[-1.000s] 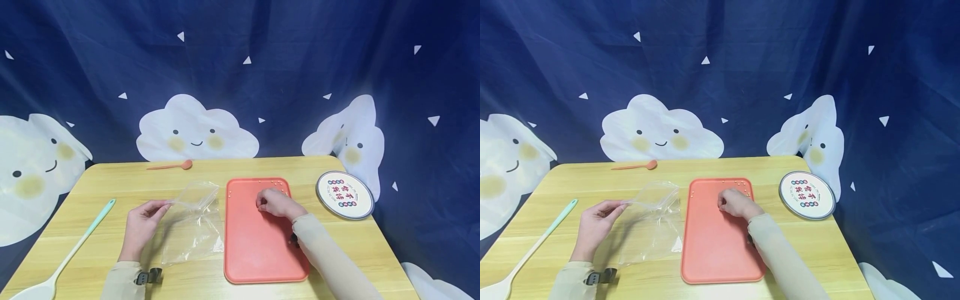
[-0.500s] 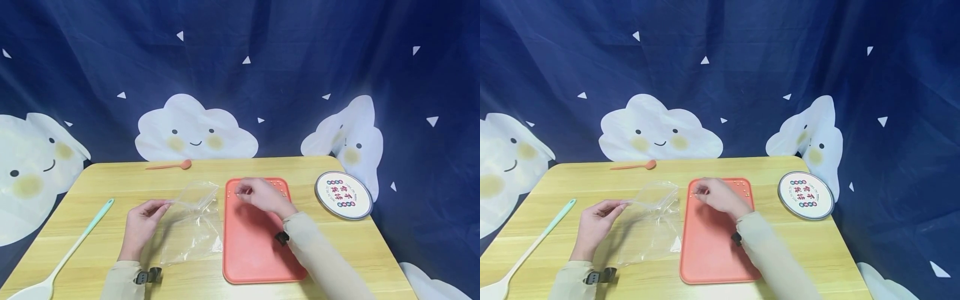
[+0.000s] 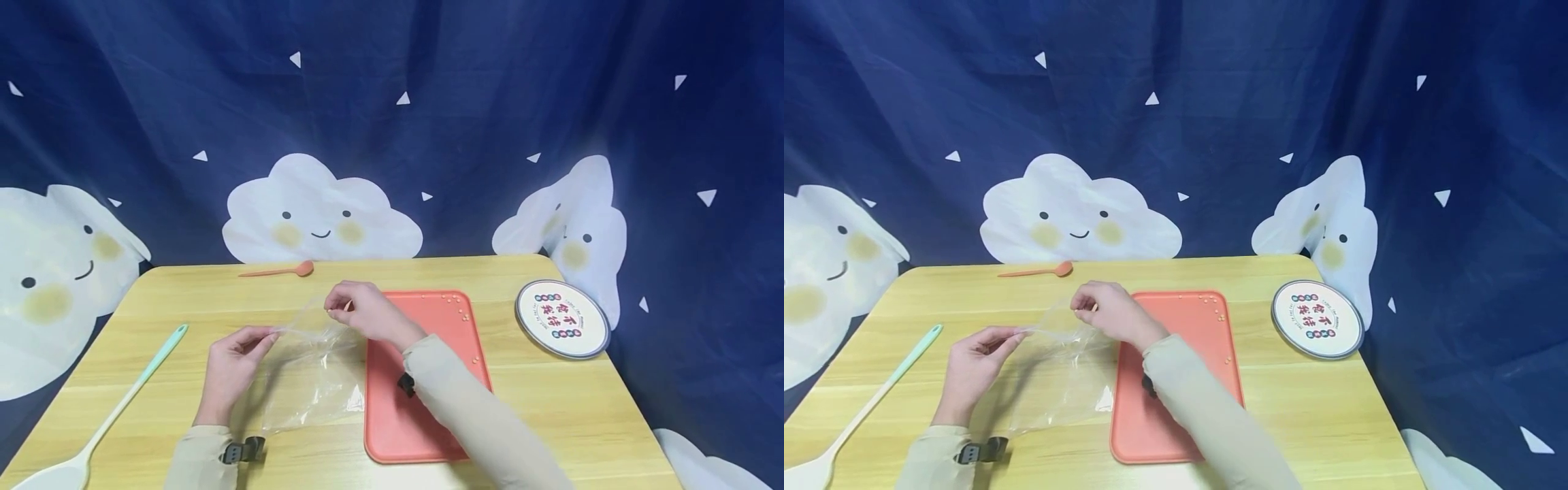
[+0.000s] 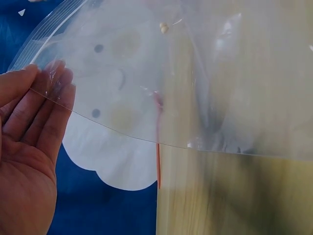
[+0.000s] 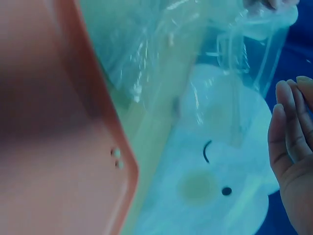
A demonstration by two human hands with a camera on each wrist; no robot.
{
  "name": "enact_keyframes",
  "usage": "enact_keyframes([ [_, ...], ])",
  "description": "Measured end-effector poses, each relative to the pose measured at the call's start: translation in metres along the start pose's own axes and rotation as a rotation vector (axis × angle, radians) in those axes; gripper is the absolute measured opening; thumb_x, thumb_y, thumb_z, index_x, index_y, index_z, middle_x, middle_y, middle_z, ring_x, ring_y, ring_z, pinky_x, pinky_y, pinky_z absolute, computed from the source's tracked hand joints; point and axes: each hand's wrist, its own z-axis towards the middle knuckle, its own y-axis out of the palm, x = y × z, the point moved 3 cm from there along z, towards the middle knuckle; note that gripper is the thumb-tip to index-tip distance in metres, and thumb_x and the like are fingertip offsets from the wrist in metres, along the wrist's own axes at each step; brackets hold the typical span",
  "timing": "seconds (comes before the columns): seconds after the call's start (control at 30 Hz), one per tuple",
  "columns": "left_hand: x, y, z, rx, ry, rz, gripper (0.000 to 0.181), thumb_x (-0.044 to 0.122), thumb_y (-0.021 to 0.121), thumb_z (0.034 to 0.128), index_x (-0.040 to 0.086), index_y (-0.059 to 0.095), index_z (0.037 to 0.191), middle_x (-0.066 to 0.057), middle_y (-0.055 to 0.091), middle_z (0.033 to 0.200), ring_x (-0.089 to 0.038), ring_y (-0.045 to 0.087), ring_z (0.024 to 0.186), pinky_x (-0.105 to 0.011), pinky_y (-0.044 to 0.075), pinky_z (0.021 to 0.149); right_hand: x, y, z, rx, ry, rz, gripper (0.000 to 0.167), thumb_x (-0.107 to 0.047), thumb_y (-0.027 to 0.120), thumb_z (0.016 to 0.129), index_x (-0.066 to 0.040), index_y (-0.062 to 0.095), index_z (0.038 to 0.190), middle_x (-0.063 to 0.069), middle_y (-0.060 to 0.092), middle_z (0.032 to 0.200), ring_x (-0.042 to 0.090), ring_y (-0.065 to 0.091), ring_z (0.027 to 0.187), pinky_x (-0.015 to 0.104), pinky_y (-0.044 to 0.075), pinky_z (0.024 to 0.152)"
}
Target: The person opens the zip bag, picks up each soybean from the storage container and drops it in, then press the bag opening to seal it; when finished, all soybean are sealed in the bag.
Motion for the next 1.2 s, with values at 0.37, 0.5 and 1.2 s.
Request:
enact_keyframes([
  [0.37, -0.001, 0.001, 0.000, -0.003, -0.013, -0.012, 0.006, 0.003, 0.076, 0.0860, 0.003, 0.076, 0.092, -0.010, 0.074, 0.093, -0.001, 0.066, 0.079, -0.013, 0.053, 0.070, 0.010, 0.026, 0.014, -0.047, 0.086, -0.101, 0.011, -0.005, 0.070, 0.091, -0.014, 0.069, 0.095, -0.009, 0.065, 0.089, 0.002, 0.058, 0.085, 0.015, 0.048, 0.079],
  [0.5, -0.001, 0.001, 0.000, -0.008, -0.012, 0.000, 0.006, 0.004, 0.076, 0.0865, 0.003, 0.076, 0.093, -0.009, 0.074, 0.093, -0.001, 0.066, 0.079, -0.012, 0.053, 0.070, 0.013, 0.025, 0.011, -0.032, 0.082, -0.117, 0.011, -0.006, 0.070, 0.091, -0.015, 0.069, 0.096, -0.011, 0.064, 0.091, 0.002, 0.058, 0.087, 0.016, 0.049, 0.080],
  [1.2, -0.004, 0.000, 0.000, -0.015, -0.011, -0.013, 0.006, 0.004, 0.075, 0.0868, 0.002, 0.076, 0.092, -0.010, 0.074, 0.092, -0.001, 0.066, 0.080, -0.013, 0.053, 0.073, 0.019, -0.049, -0.079, -0.141, 0.154, -0.137, 0.021, -0.008, 0.069, 0.090, -0.006, 0.068, 0.110, 0.001, 0.068, 0.105, 0.015, 0.062, 0.100, 0.039, 0.052, 0.091],
])
